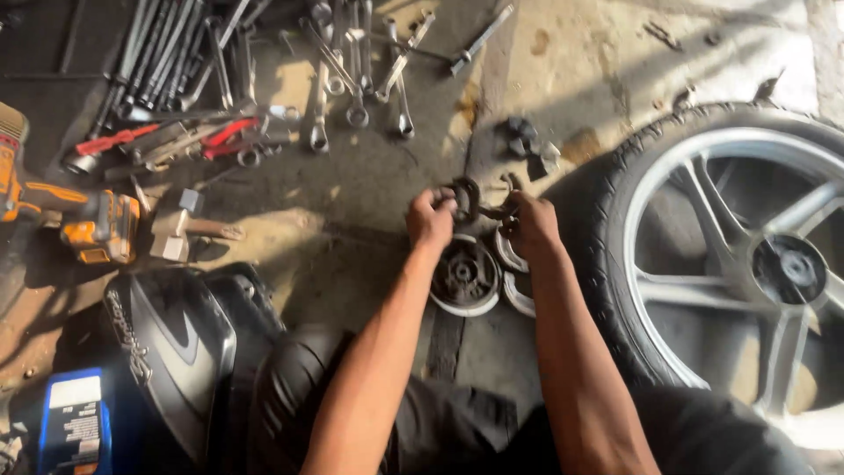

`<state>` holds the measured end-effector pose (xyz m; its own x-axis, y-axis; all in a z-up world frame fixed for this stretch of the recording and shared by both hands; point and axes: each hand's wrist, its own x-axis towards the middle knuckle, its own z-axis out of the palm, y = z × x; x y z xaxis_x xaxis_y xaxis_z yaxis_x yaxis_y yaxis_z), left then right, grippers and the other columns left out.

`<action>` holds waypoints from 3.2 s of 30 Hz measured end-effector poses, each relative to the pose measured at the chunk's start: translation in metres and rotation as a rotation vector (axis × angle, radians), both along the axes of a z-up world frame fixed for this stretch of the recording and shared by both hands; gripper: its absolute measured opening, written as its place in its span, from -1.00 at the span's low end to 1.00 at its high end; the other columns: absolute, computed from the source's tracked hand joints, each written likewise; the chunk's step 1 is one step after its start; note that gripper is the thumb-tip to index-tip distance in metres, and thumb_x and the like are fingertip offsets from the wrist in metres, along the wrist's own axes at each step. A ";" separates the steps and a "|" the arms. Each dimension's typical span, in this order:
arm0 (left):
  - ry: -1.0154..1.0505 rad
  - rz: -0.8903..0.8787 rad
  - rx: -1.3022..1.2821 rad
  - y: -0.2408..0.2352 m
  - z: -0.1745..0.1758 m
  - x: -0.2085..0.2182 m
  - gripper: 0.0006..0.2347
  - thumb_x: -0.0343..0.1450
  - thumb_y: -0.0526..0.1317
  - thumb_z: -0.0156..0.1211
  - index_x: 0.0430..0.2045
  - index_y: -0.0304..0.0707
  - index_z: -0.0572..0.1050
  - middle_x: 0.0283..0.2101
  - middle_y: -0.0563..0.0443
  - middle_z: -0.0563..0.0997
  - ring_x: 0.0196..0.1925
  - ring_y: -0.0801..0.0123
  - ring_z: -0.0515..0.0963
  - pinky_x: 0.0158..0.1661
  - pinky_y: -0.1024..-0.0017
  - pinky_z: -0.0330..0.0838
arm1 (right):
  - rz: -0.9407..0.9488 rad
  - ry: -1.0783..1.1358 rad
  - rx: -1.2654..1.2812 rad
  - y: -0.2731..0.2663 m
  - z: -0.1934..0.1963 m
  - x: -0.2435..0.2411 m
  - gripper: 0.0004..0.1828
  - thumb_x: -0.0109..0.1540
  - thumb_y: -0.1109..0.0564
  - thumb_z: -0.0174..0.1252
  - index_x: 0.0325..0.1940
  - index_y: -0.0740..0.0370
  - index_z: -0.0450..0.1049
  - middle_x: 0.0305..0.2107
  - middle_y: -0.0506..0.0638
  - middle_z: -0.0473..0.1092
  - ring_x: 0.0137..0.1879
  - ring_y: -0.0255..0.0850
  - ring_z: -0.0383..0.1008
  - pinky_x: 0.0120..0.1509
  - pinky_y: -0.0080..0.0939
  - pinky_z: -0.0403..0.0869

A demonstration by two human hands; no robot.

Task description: The person sits on the floor and assembles a motorcycle drum brake. They place brake shoes into the backing plate, attach springs, and use a blue oil can to lubricate the components. The person then installs the shoes into the drum and secures them with a spring tool.

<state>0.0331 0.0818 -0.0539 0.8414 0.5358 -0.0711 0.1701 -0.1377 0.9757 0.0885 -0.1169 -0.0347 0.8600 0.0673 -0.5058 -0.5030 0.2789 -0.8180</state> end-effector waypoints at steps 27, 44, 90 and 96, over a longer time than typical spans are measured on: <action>-0.015 -0.068 -0.031 0.028 0.095 -0.004 -0.88 0.38 -0.28 0.31 -0.29 -0.29 0.67 -0.37 0.01 0.72 -0.35 0.40 0.69 -0.29 0.43 0.51 | 0.136 -0.116 0.032 0.062 0.130 -0.049 -0.71 0.35 0.25 0.01 0.11 0.49 0.34 -0.23 0.24 0.54 -0.26 -0.08 0.64 -0.29 -0.19 0.60; 0.078 0.153 -0.705 0.040 0.074 -0.007 -0.83 0.41 -0.21 0.33 -0.30 -0.36 0.60 -0.44 -0.02 0.66 -0.46 0.36 0.63 -0.40 0.40 0.53 | 0.310 -0.117 -0.982 0.024 0.079 -0.020 -0.58 0.24 0.01 0.19 0.15 0.17 0.52 -0.13 0.14 0.60 -0.12 0.00 0.72 -0.08 -0.14 0.65; 0.051 -0.323 -0.552 -0.009 0.091 -0.042 -0.80 0.40 -0.18 0.31 -0.29 -0.37 0.66 -0.38 0.06 0.66 -0.40 0.47 0.52 -0.37 0.44 0.42 | 0.472 -0.397 -0.654 0.049 0.156 -0.102 -0.65 0.18 0.07 0.17 -0.10 0.38 0.62 -0.49 0.11 0.52 -0.42 -0.19 0.44 -0.34 -0.13 0.41; 0.079 -0.142 -0.487 0.012 0.107 -0.075 -0.79 0.32 -0.22 0.44 -0.34 -0.42 0.64 -0.45 0.07 0.64 -0.47 0.47 0.51 -0.42 0.41 0.42 | 0.487 -0.350 -1.283 -0.006 0.137 -0.110 -0.55 0.14 -0.05 0.26 -0.03 0.33 0.58 -0.20 0.19 0.55 -0.03 0.05 0.56 0.04 -0.01 0.49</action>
<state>-0.0417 0.0938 0.0528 0.8854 0.3061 -0.3499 0.2581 0.3024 0.9176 -0.0216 -0.1232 0.1020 0.9763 0.0524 -0.2100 -0.0532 -0.8824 -0.4675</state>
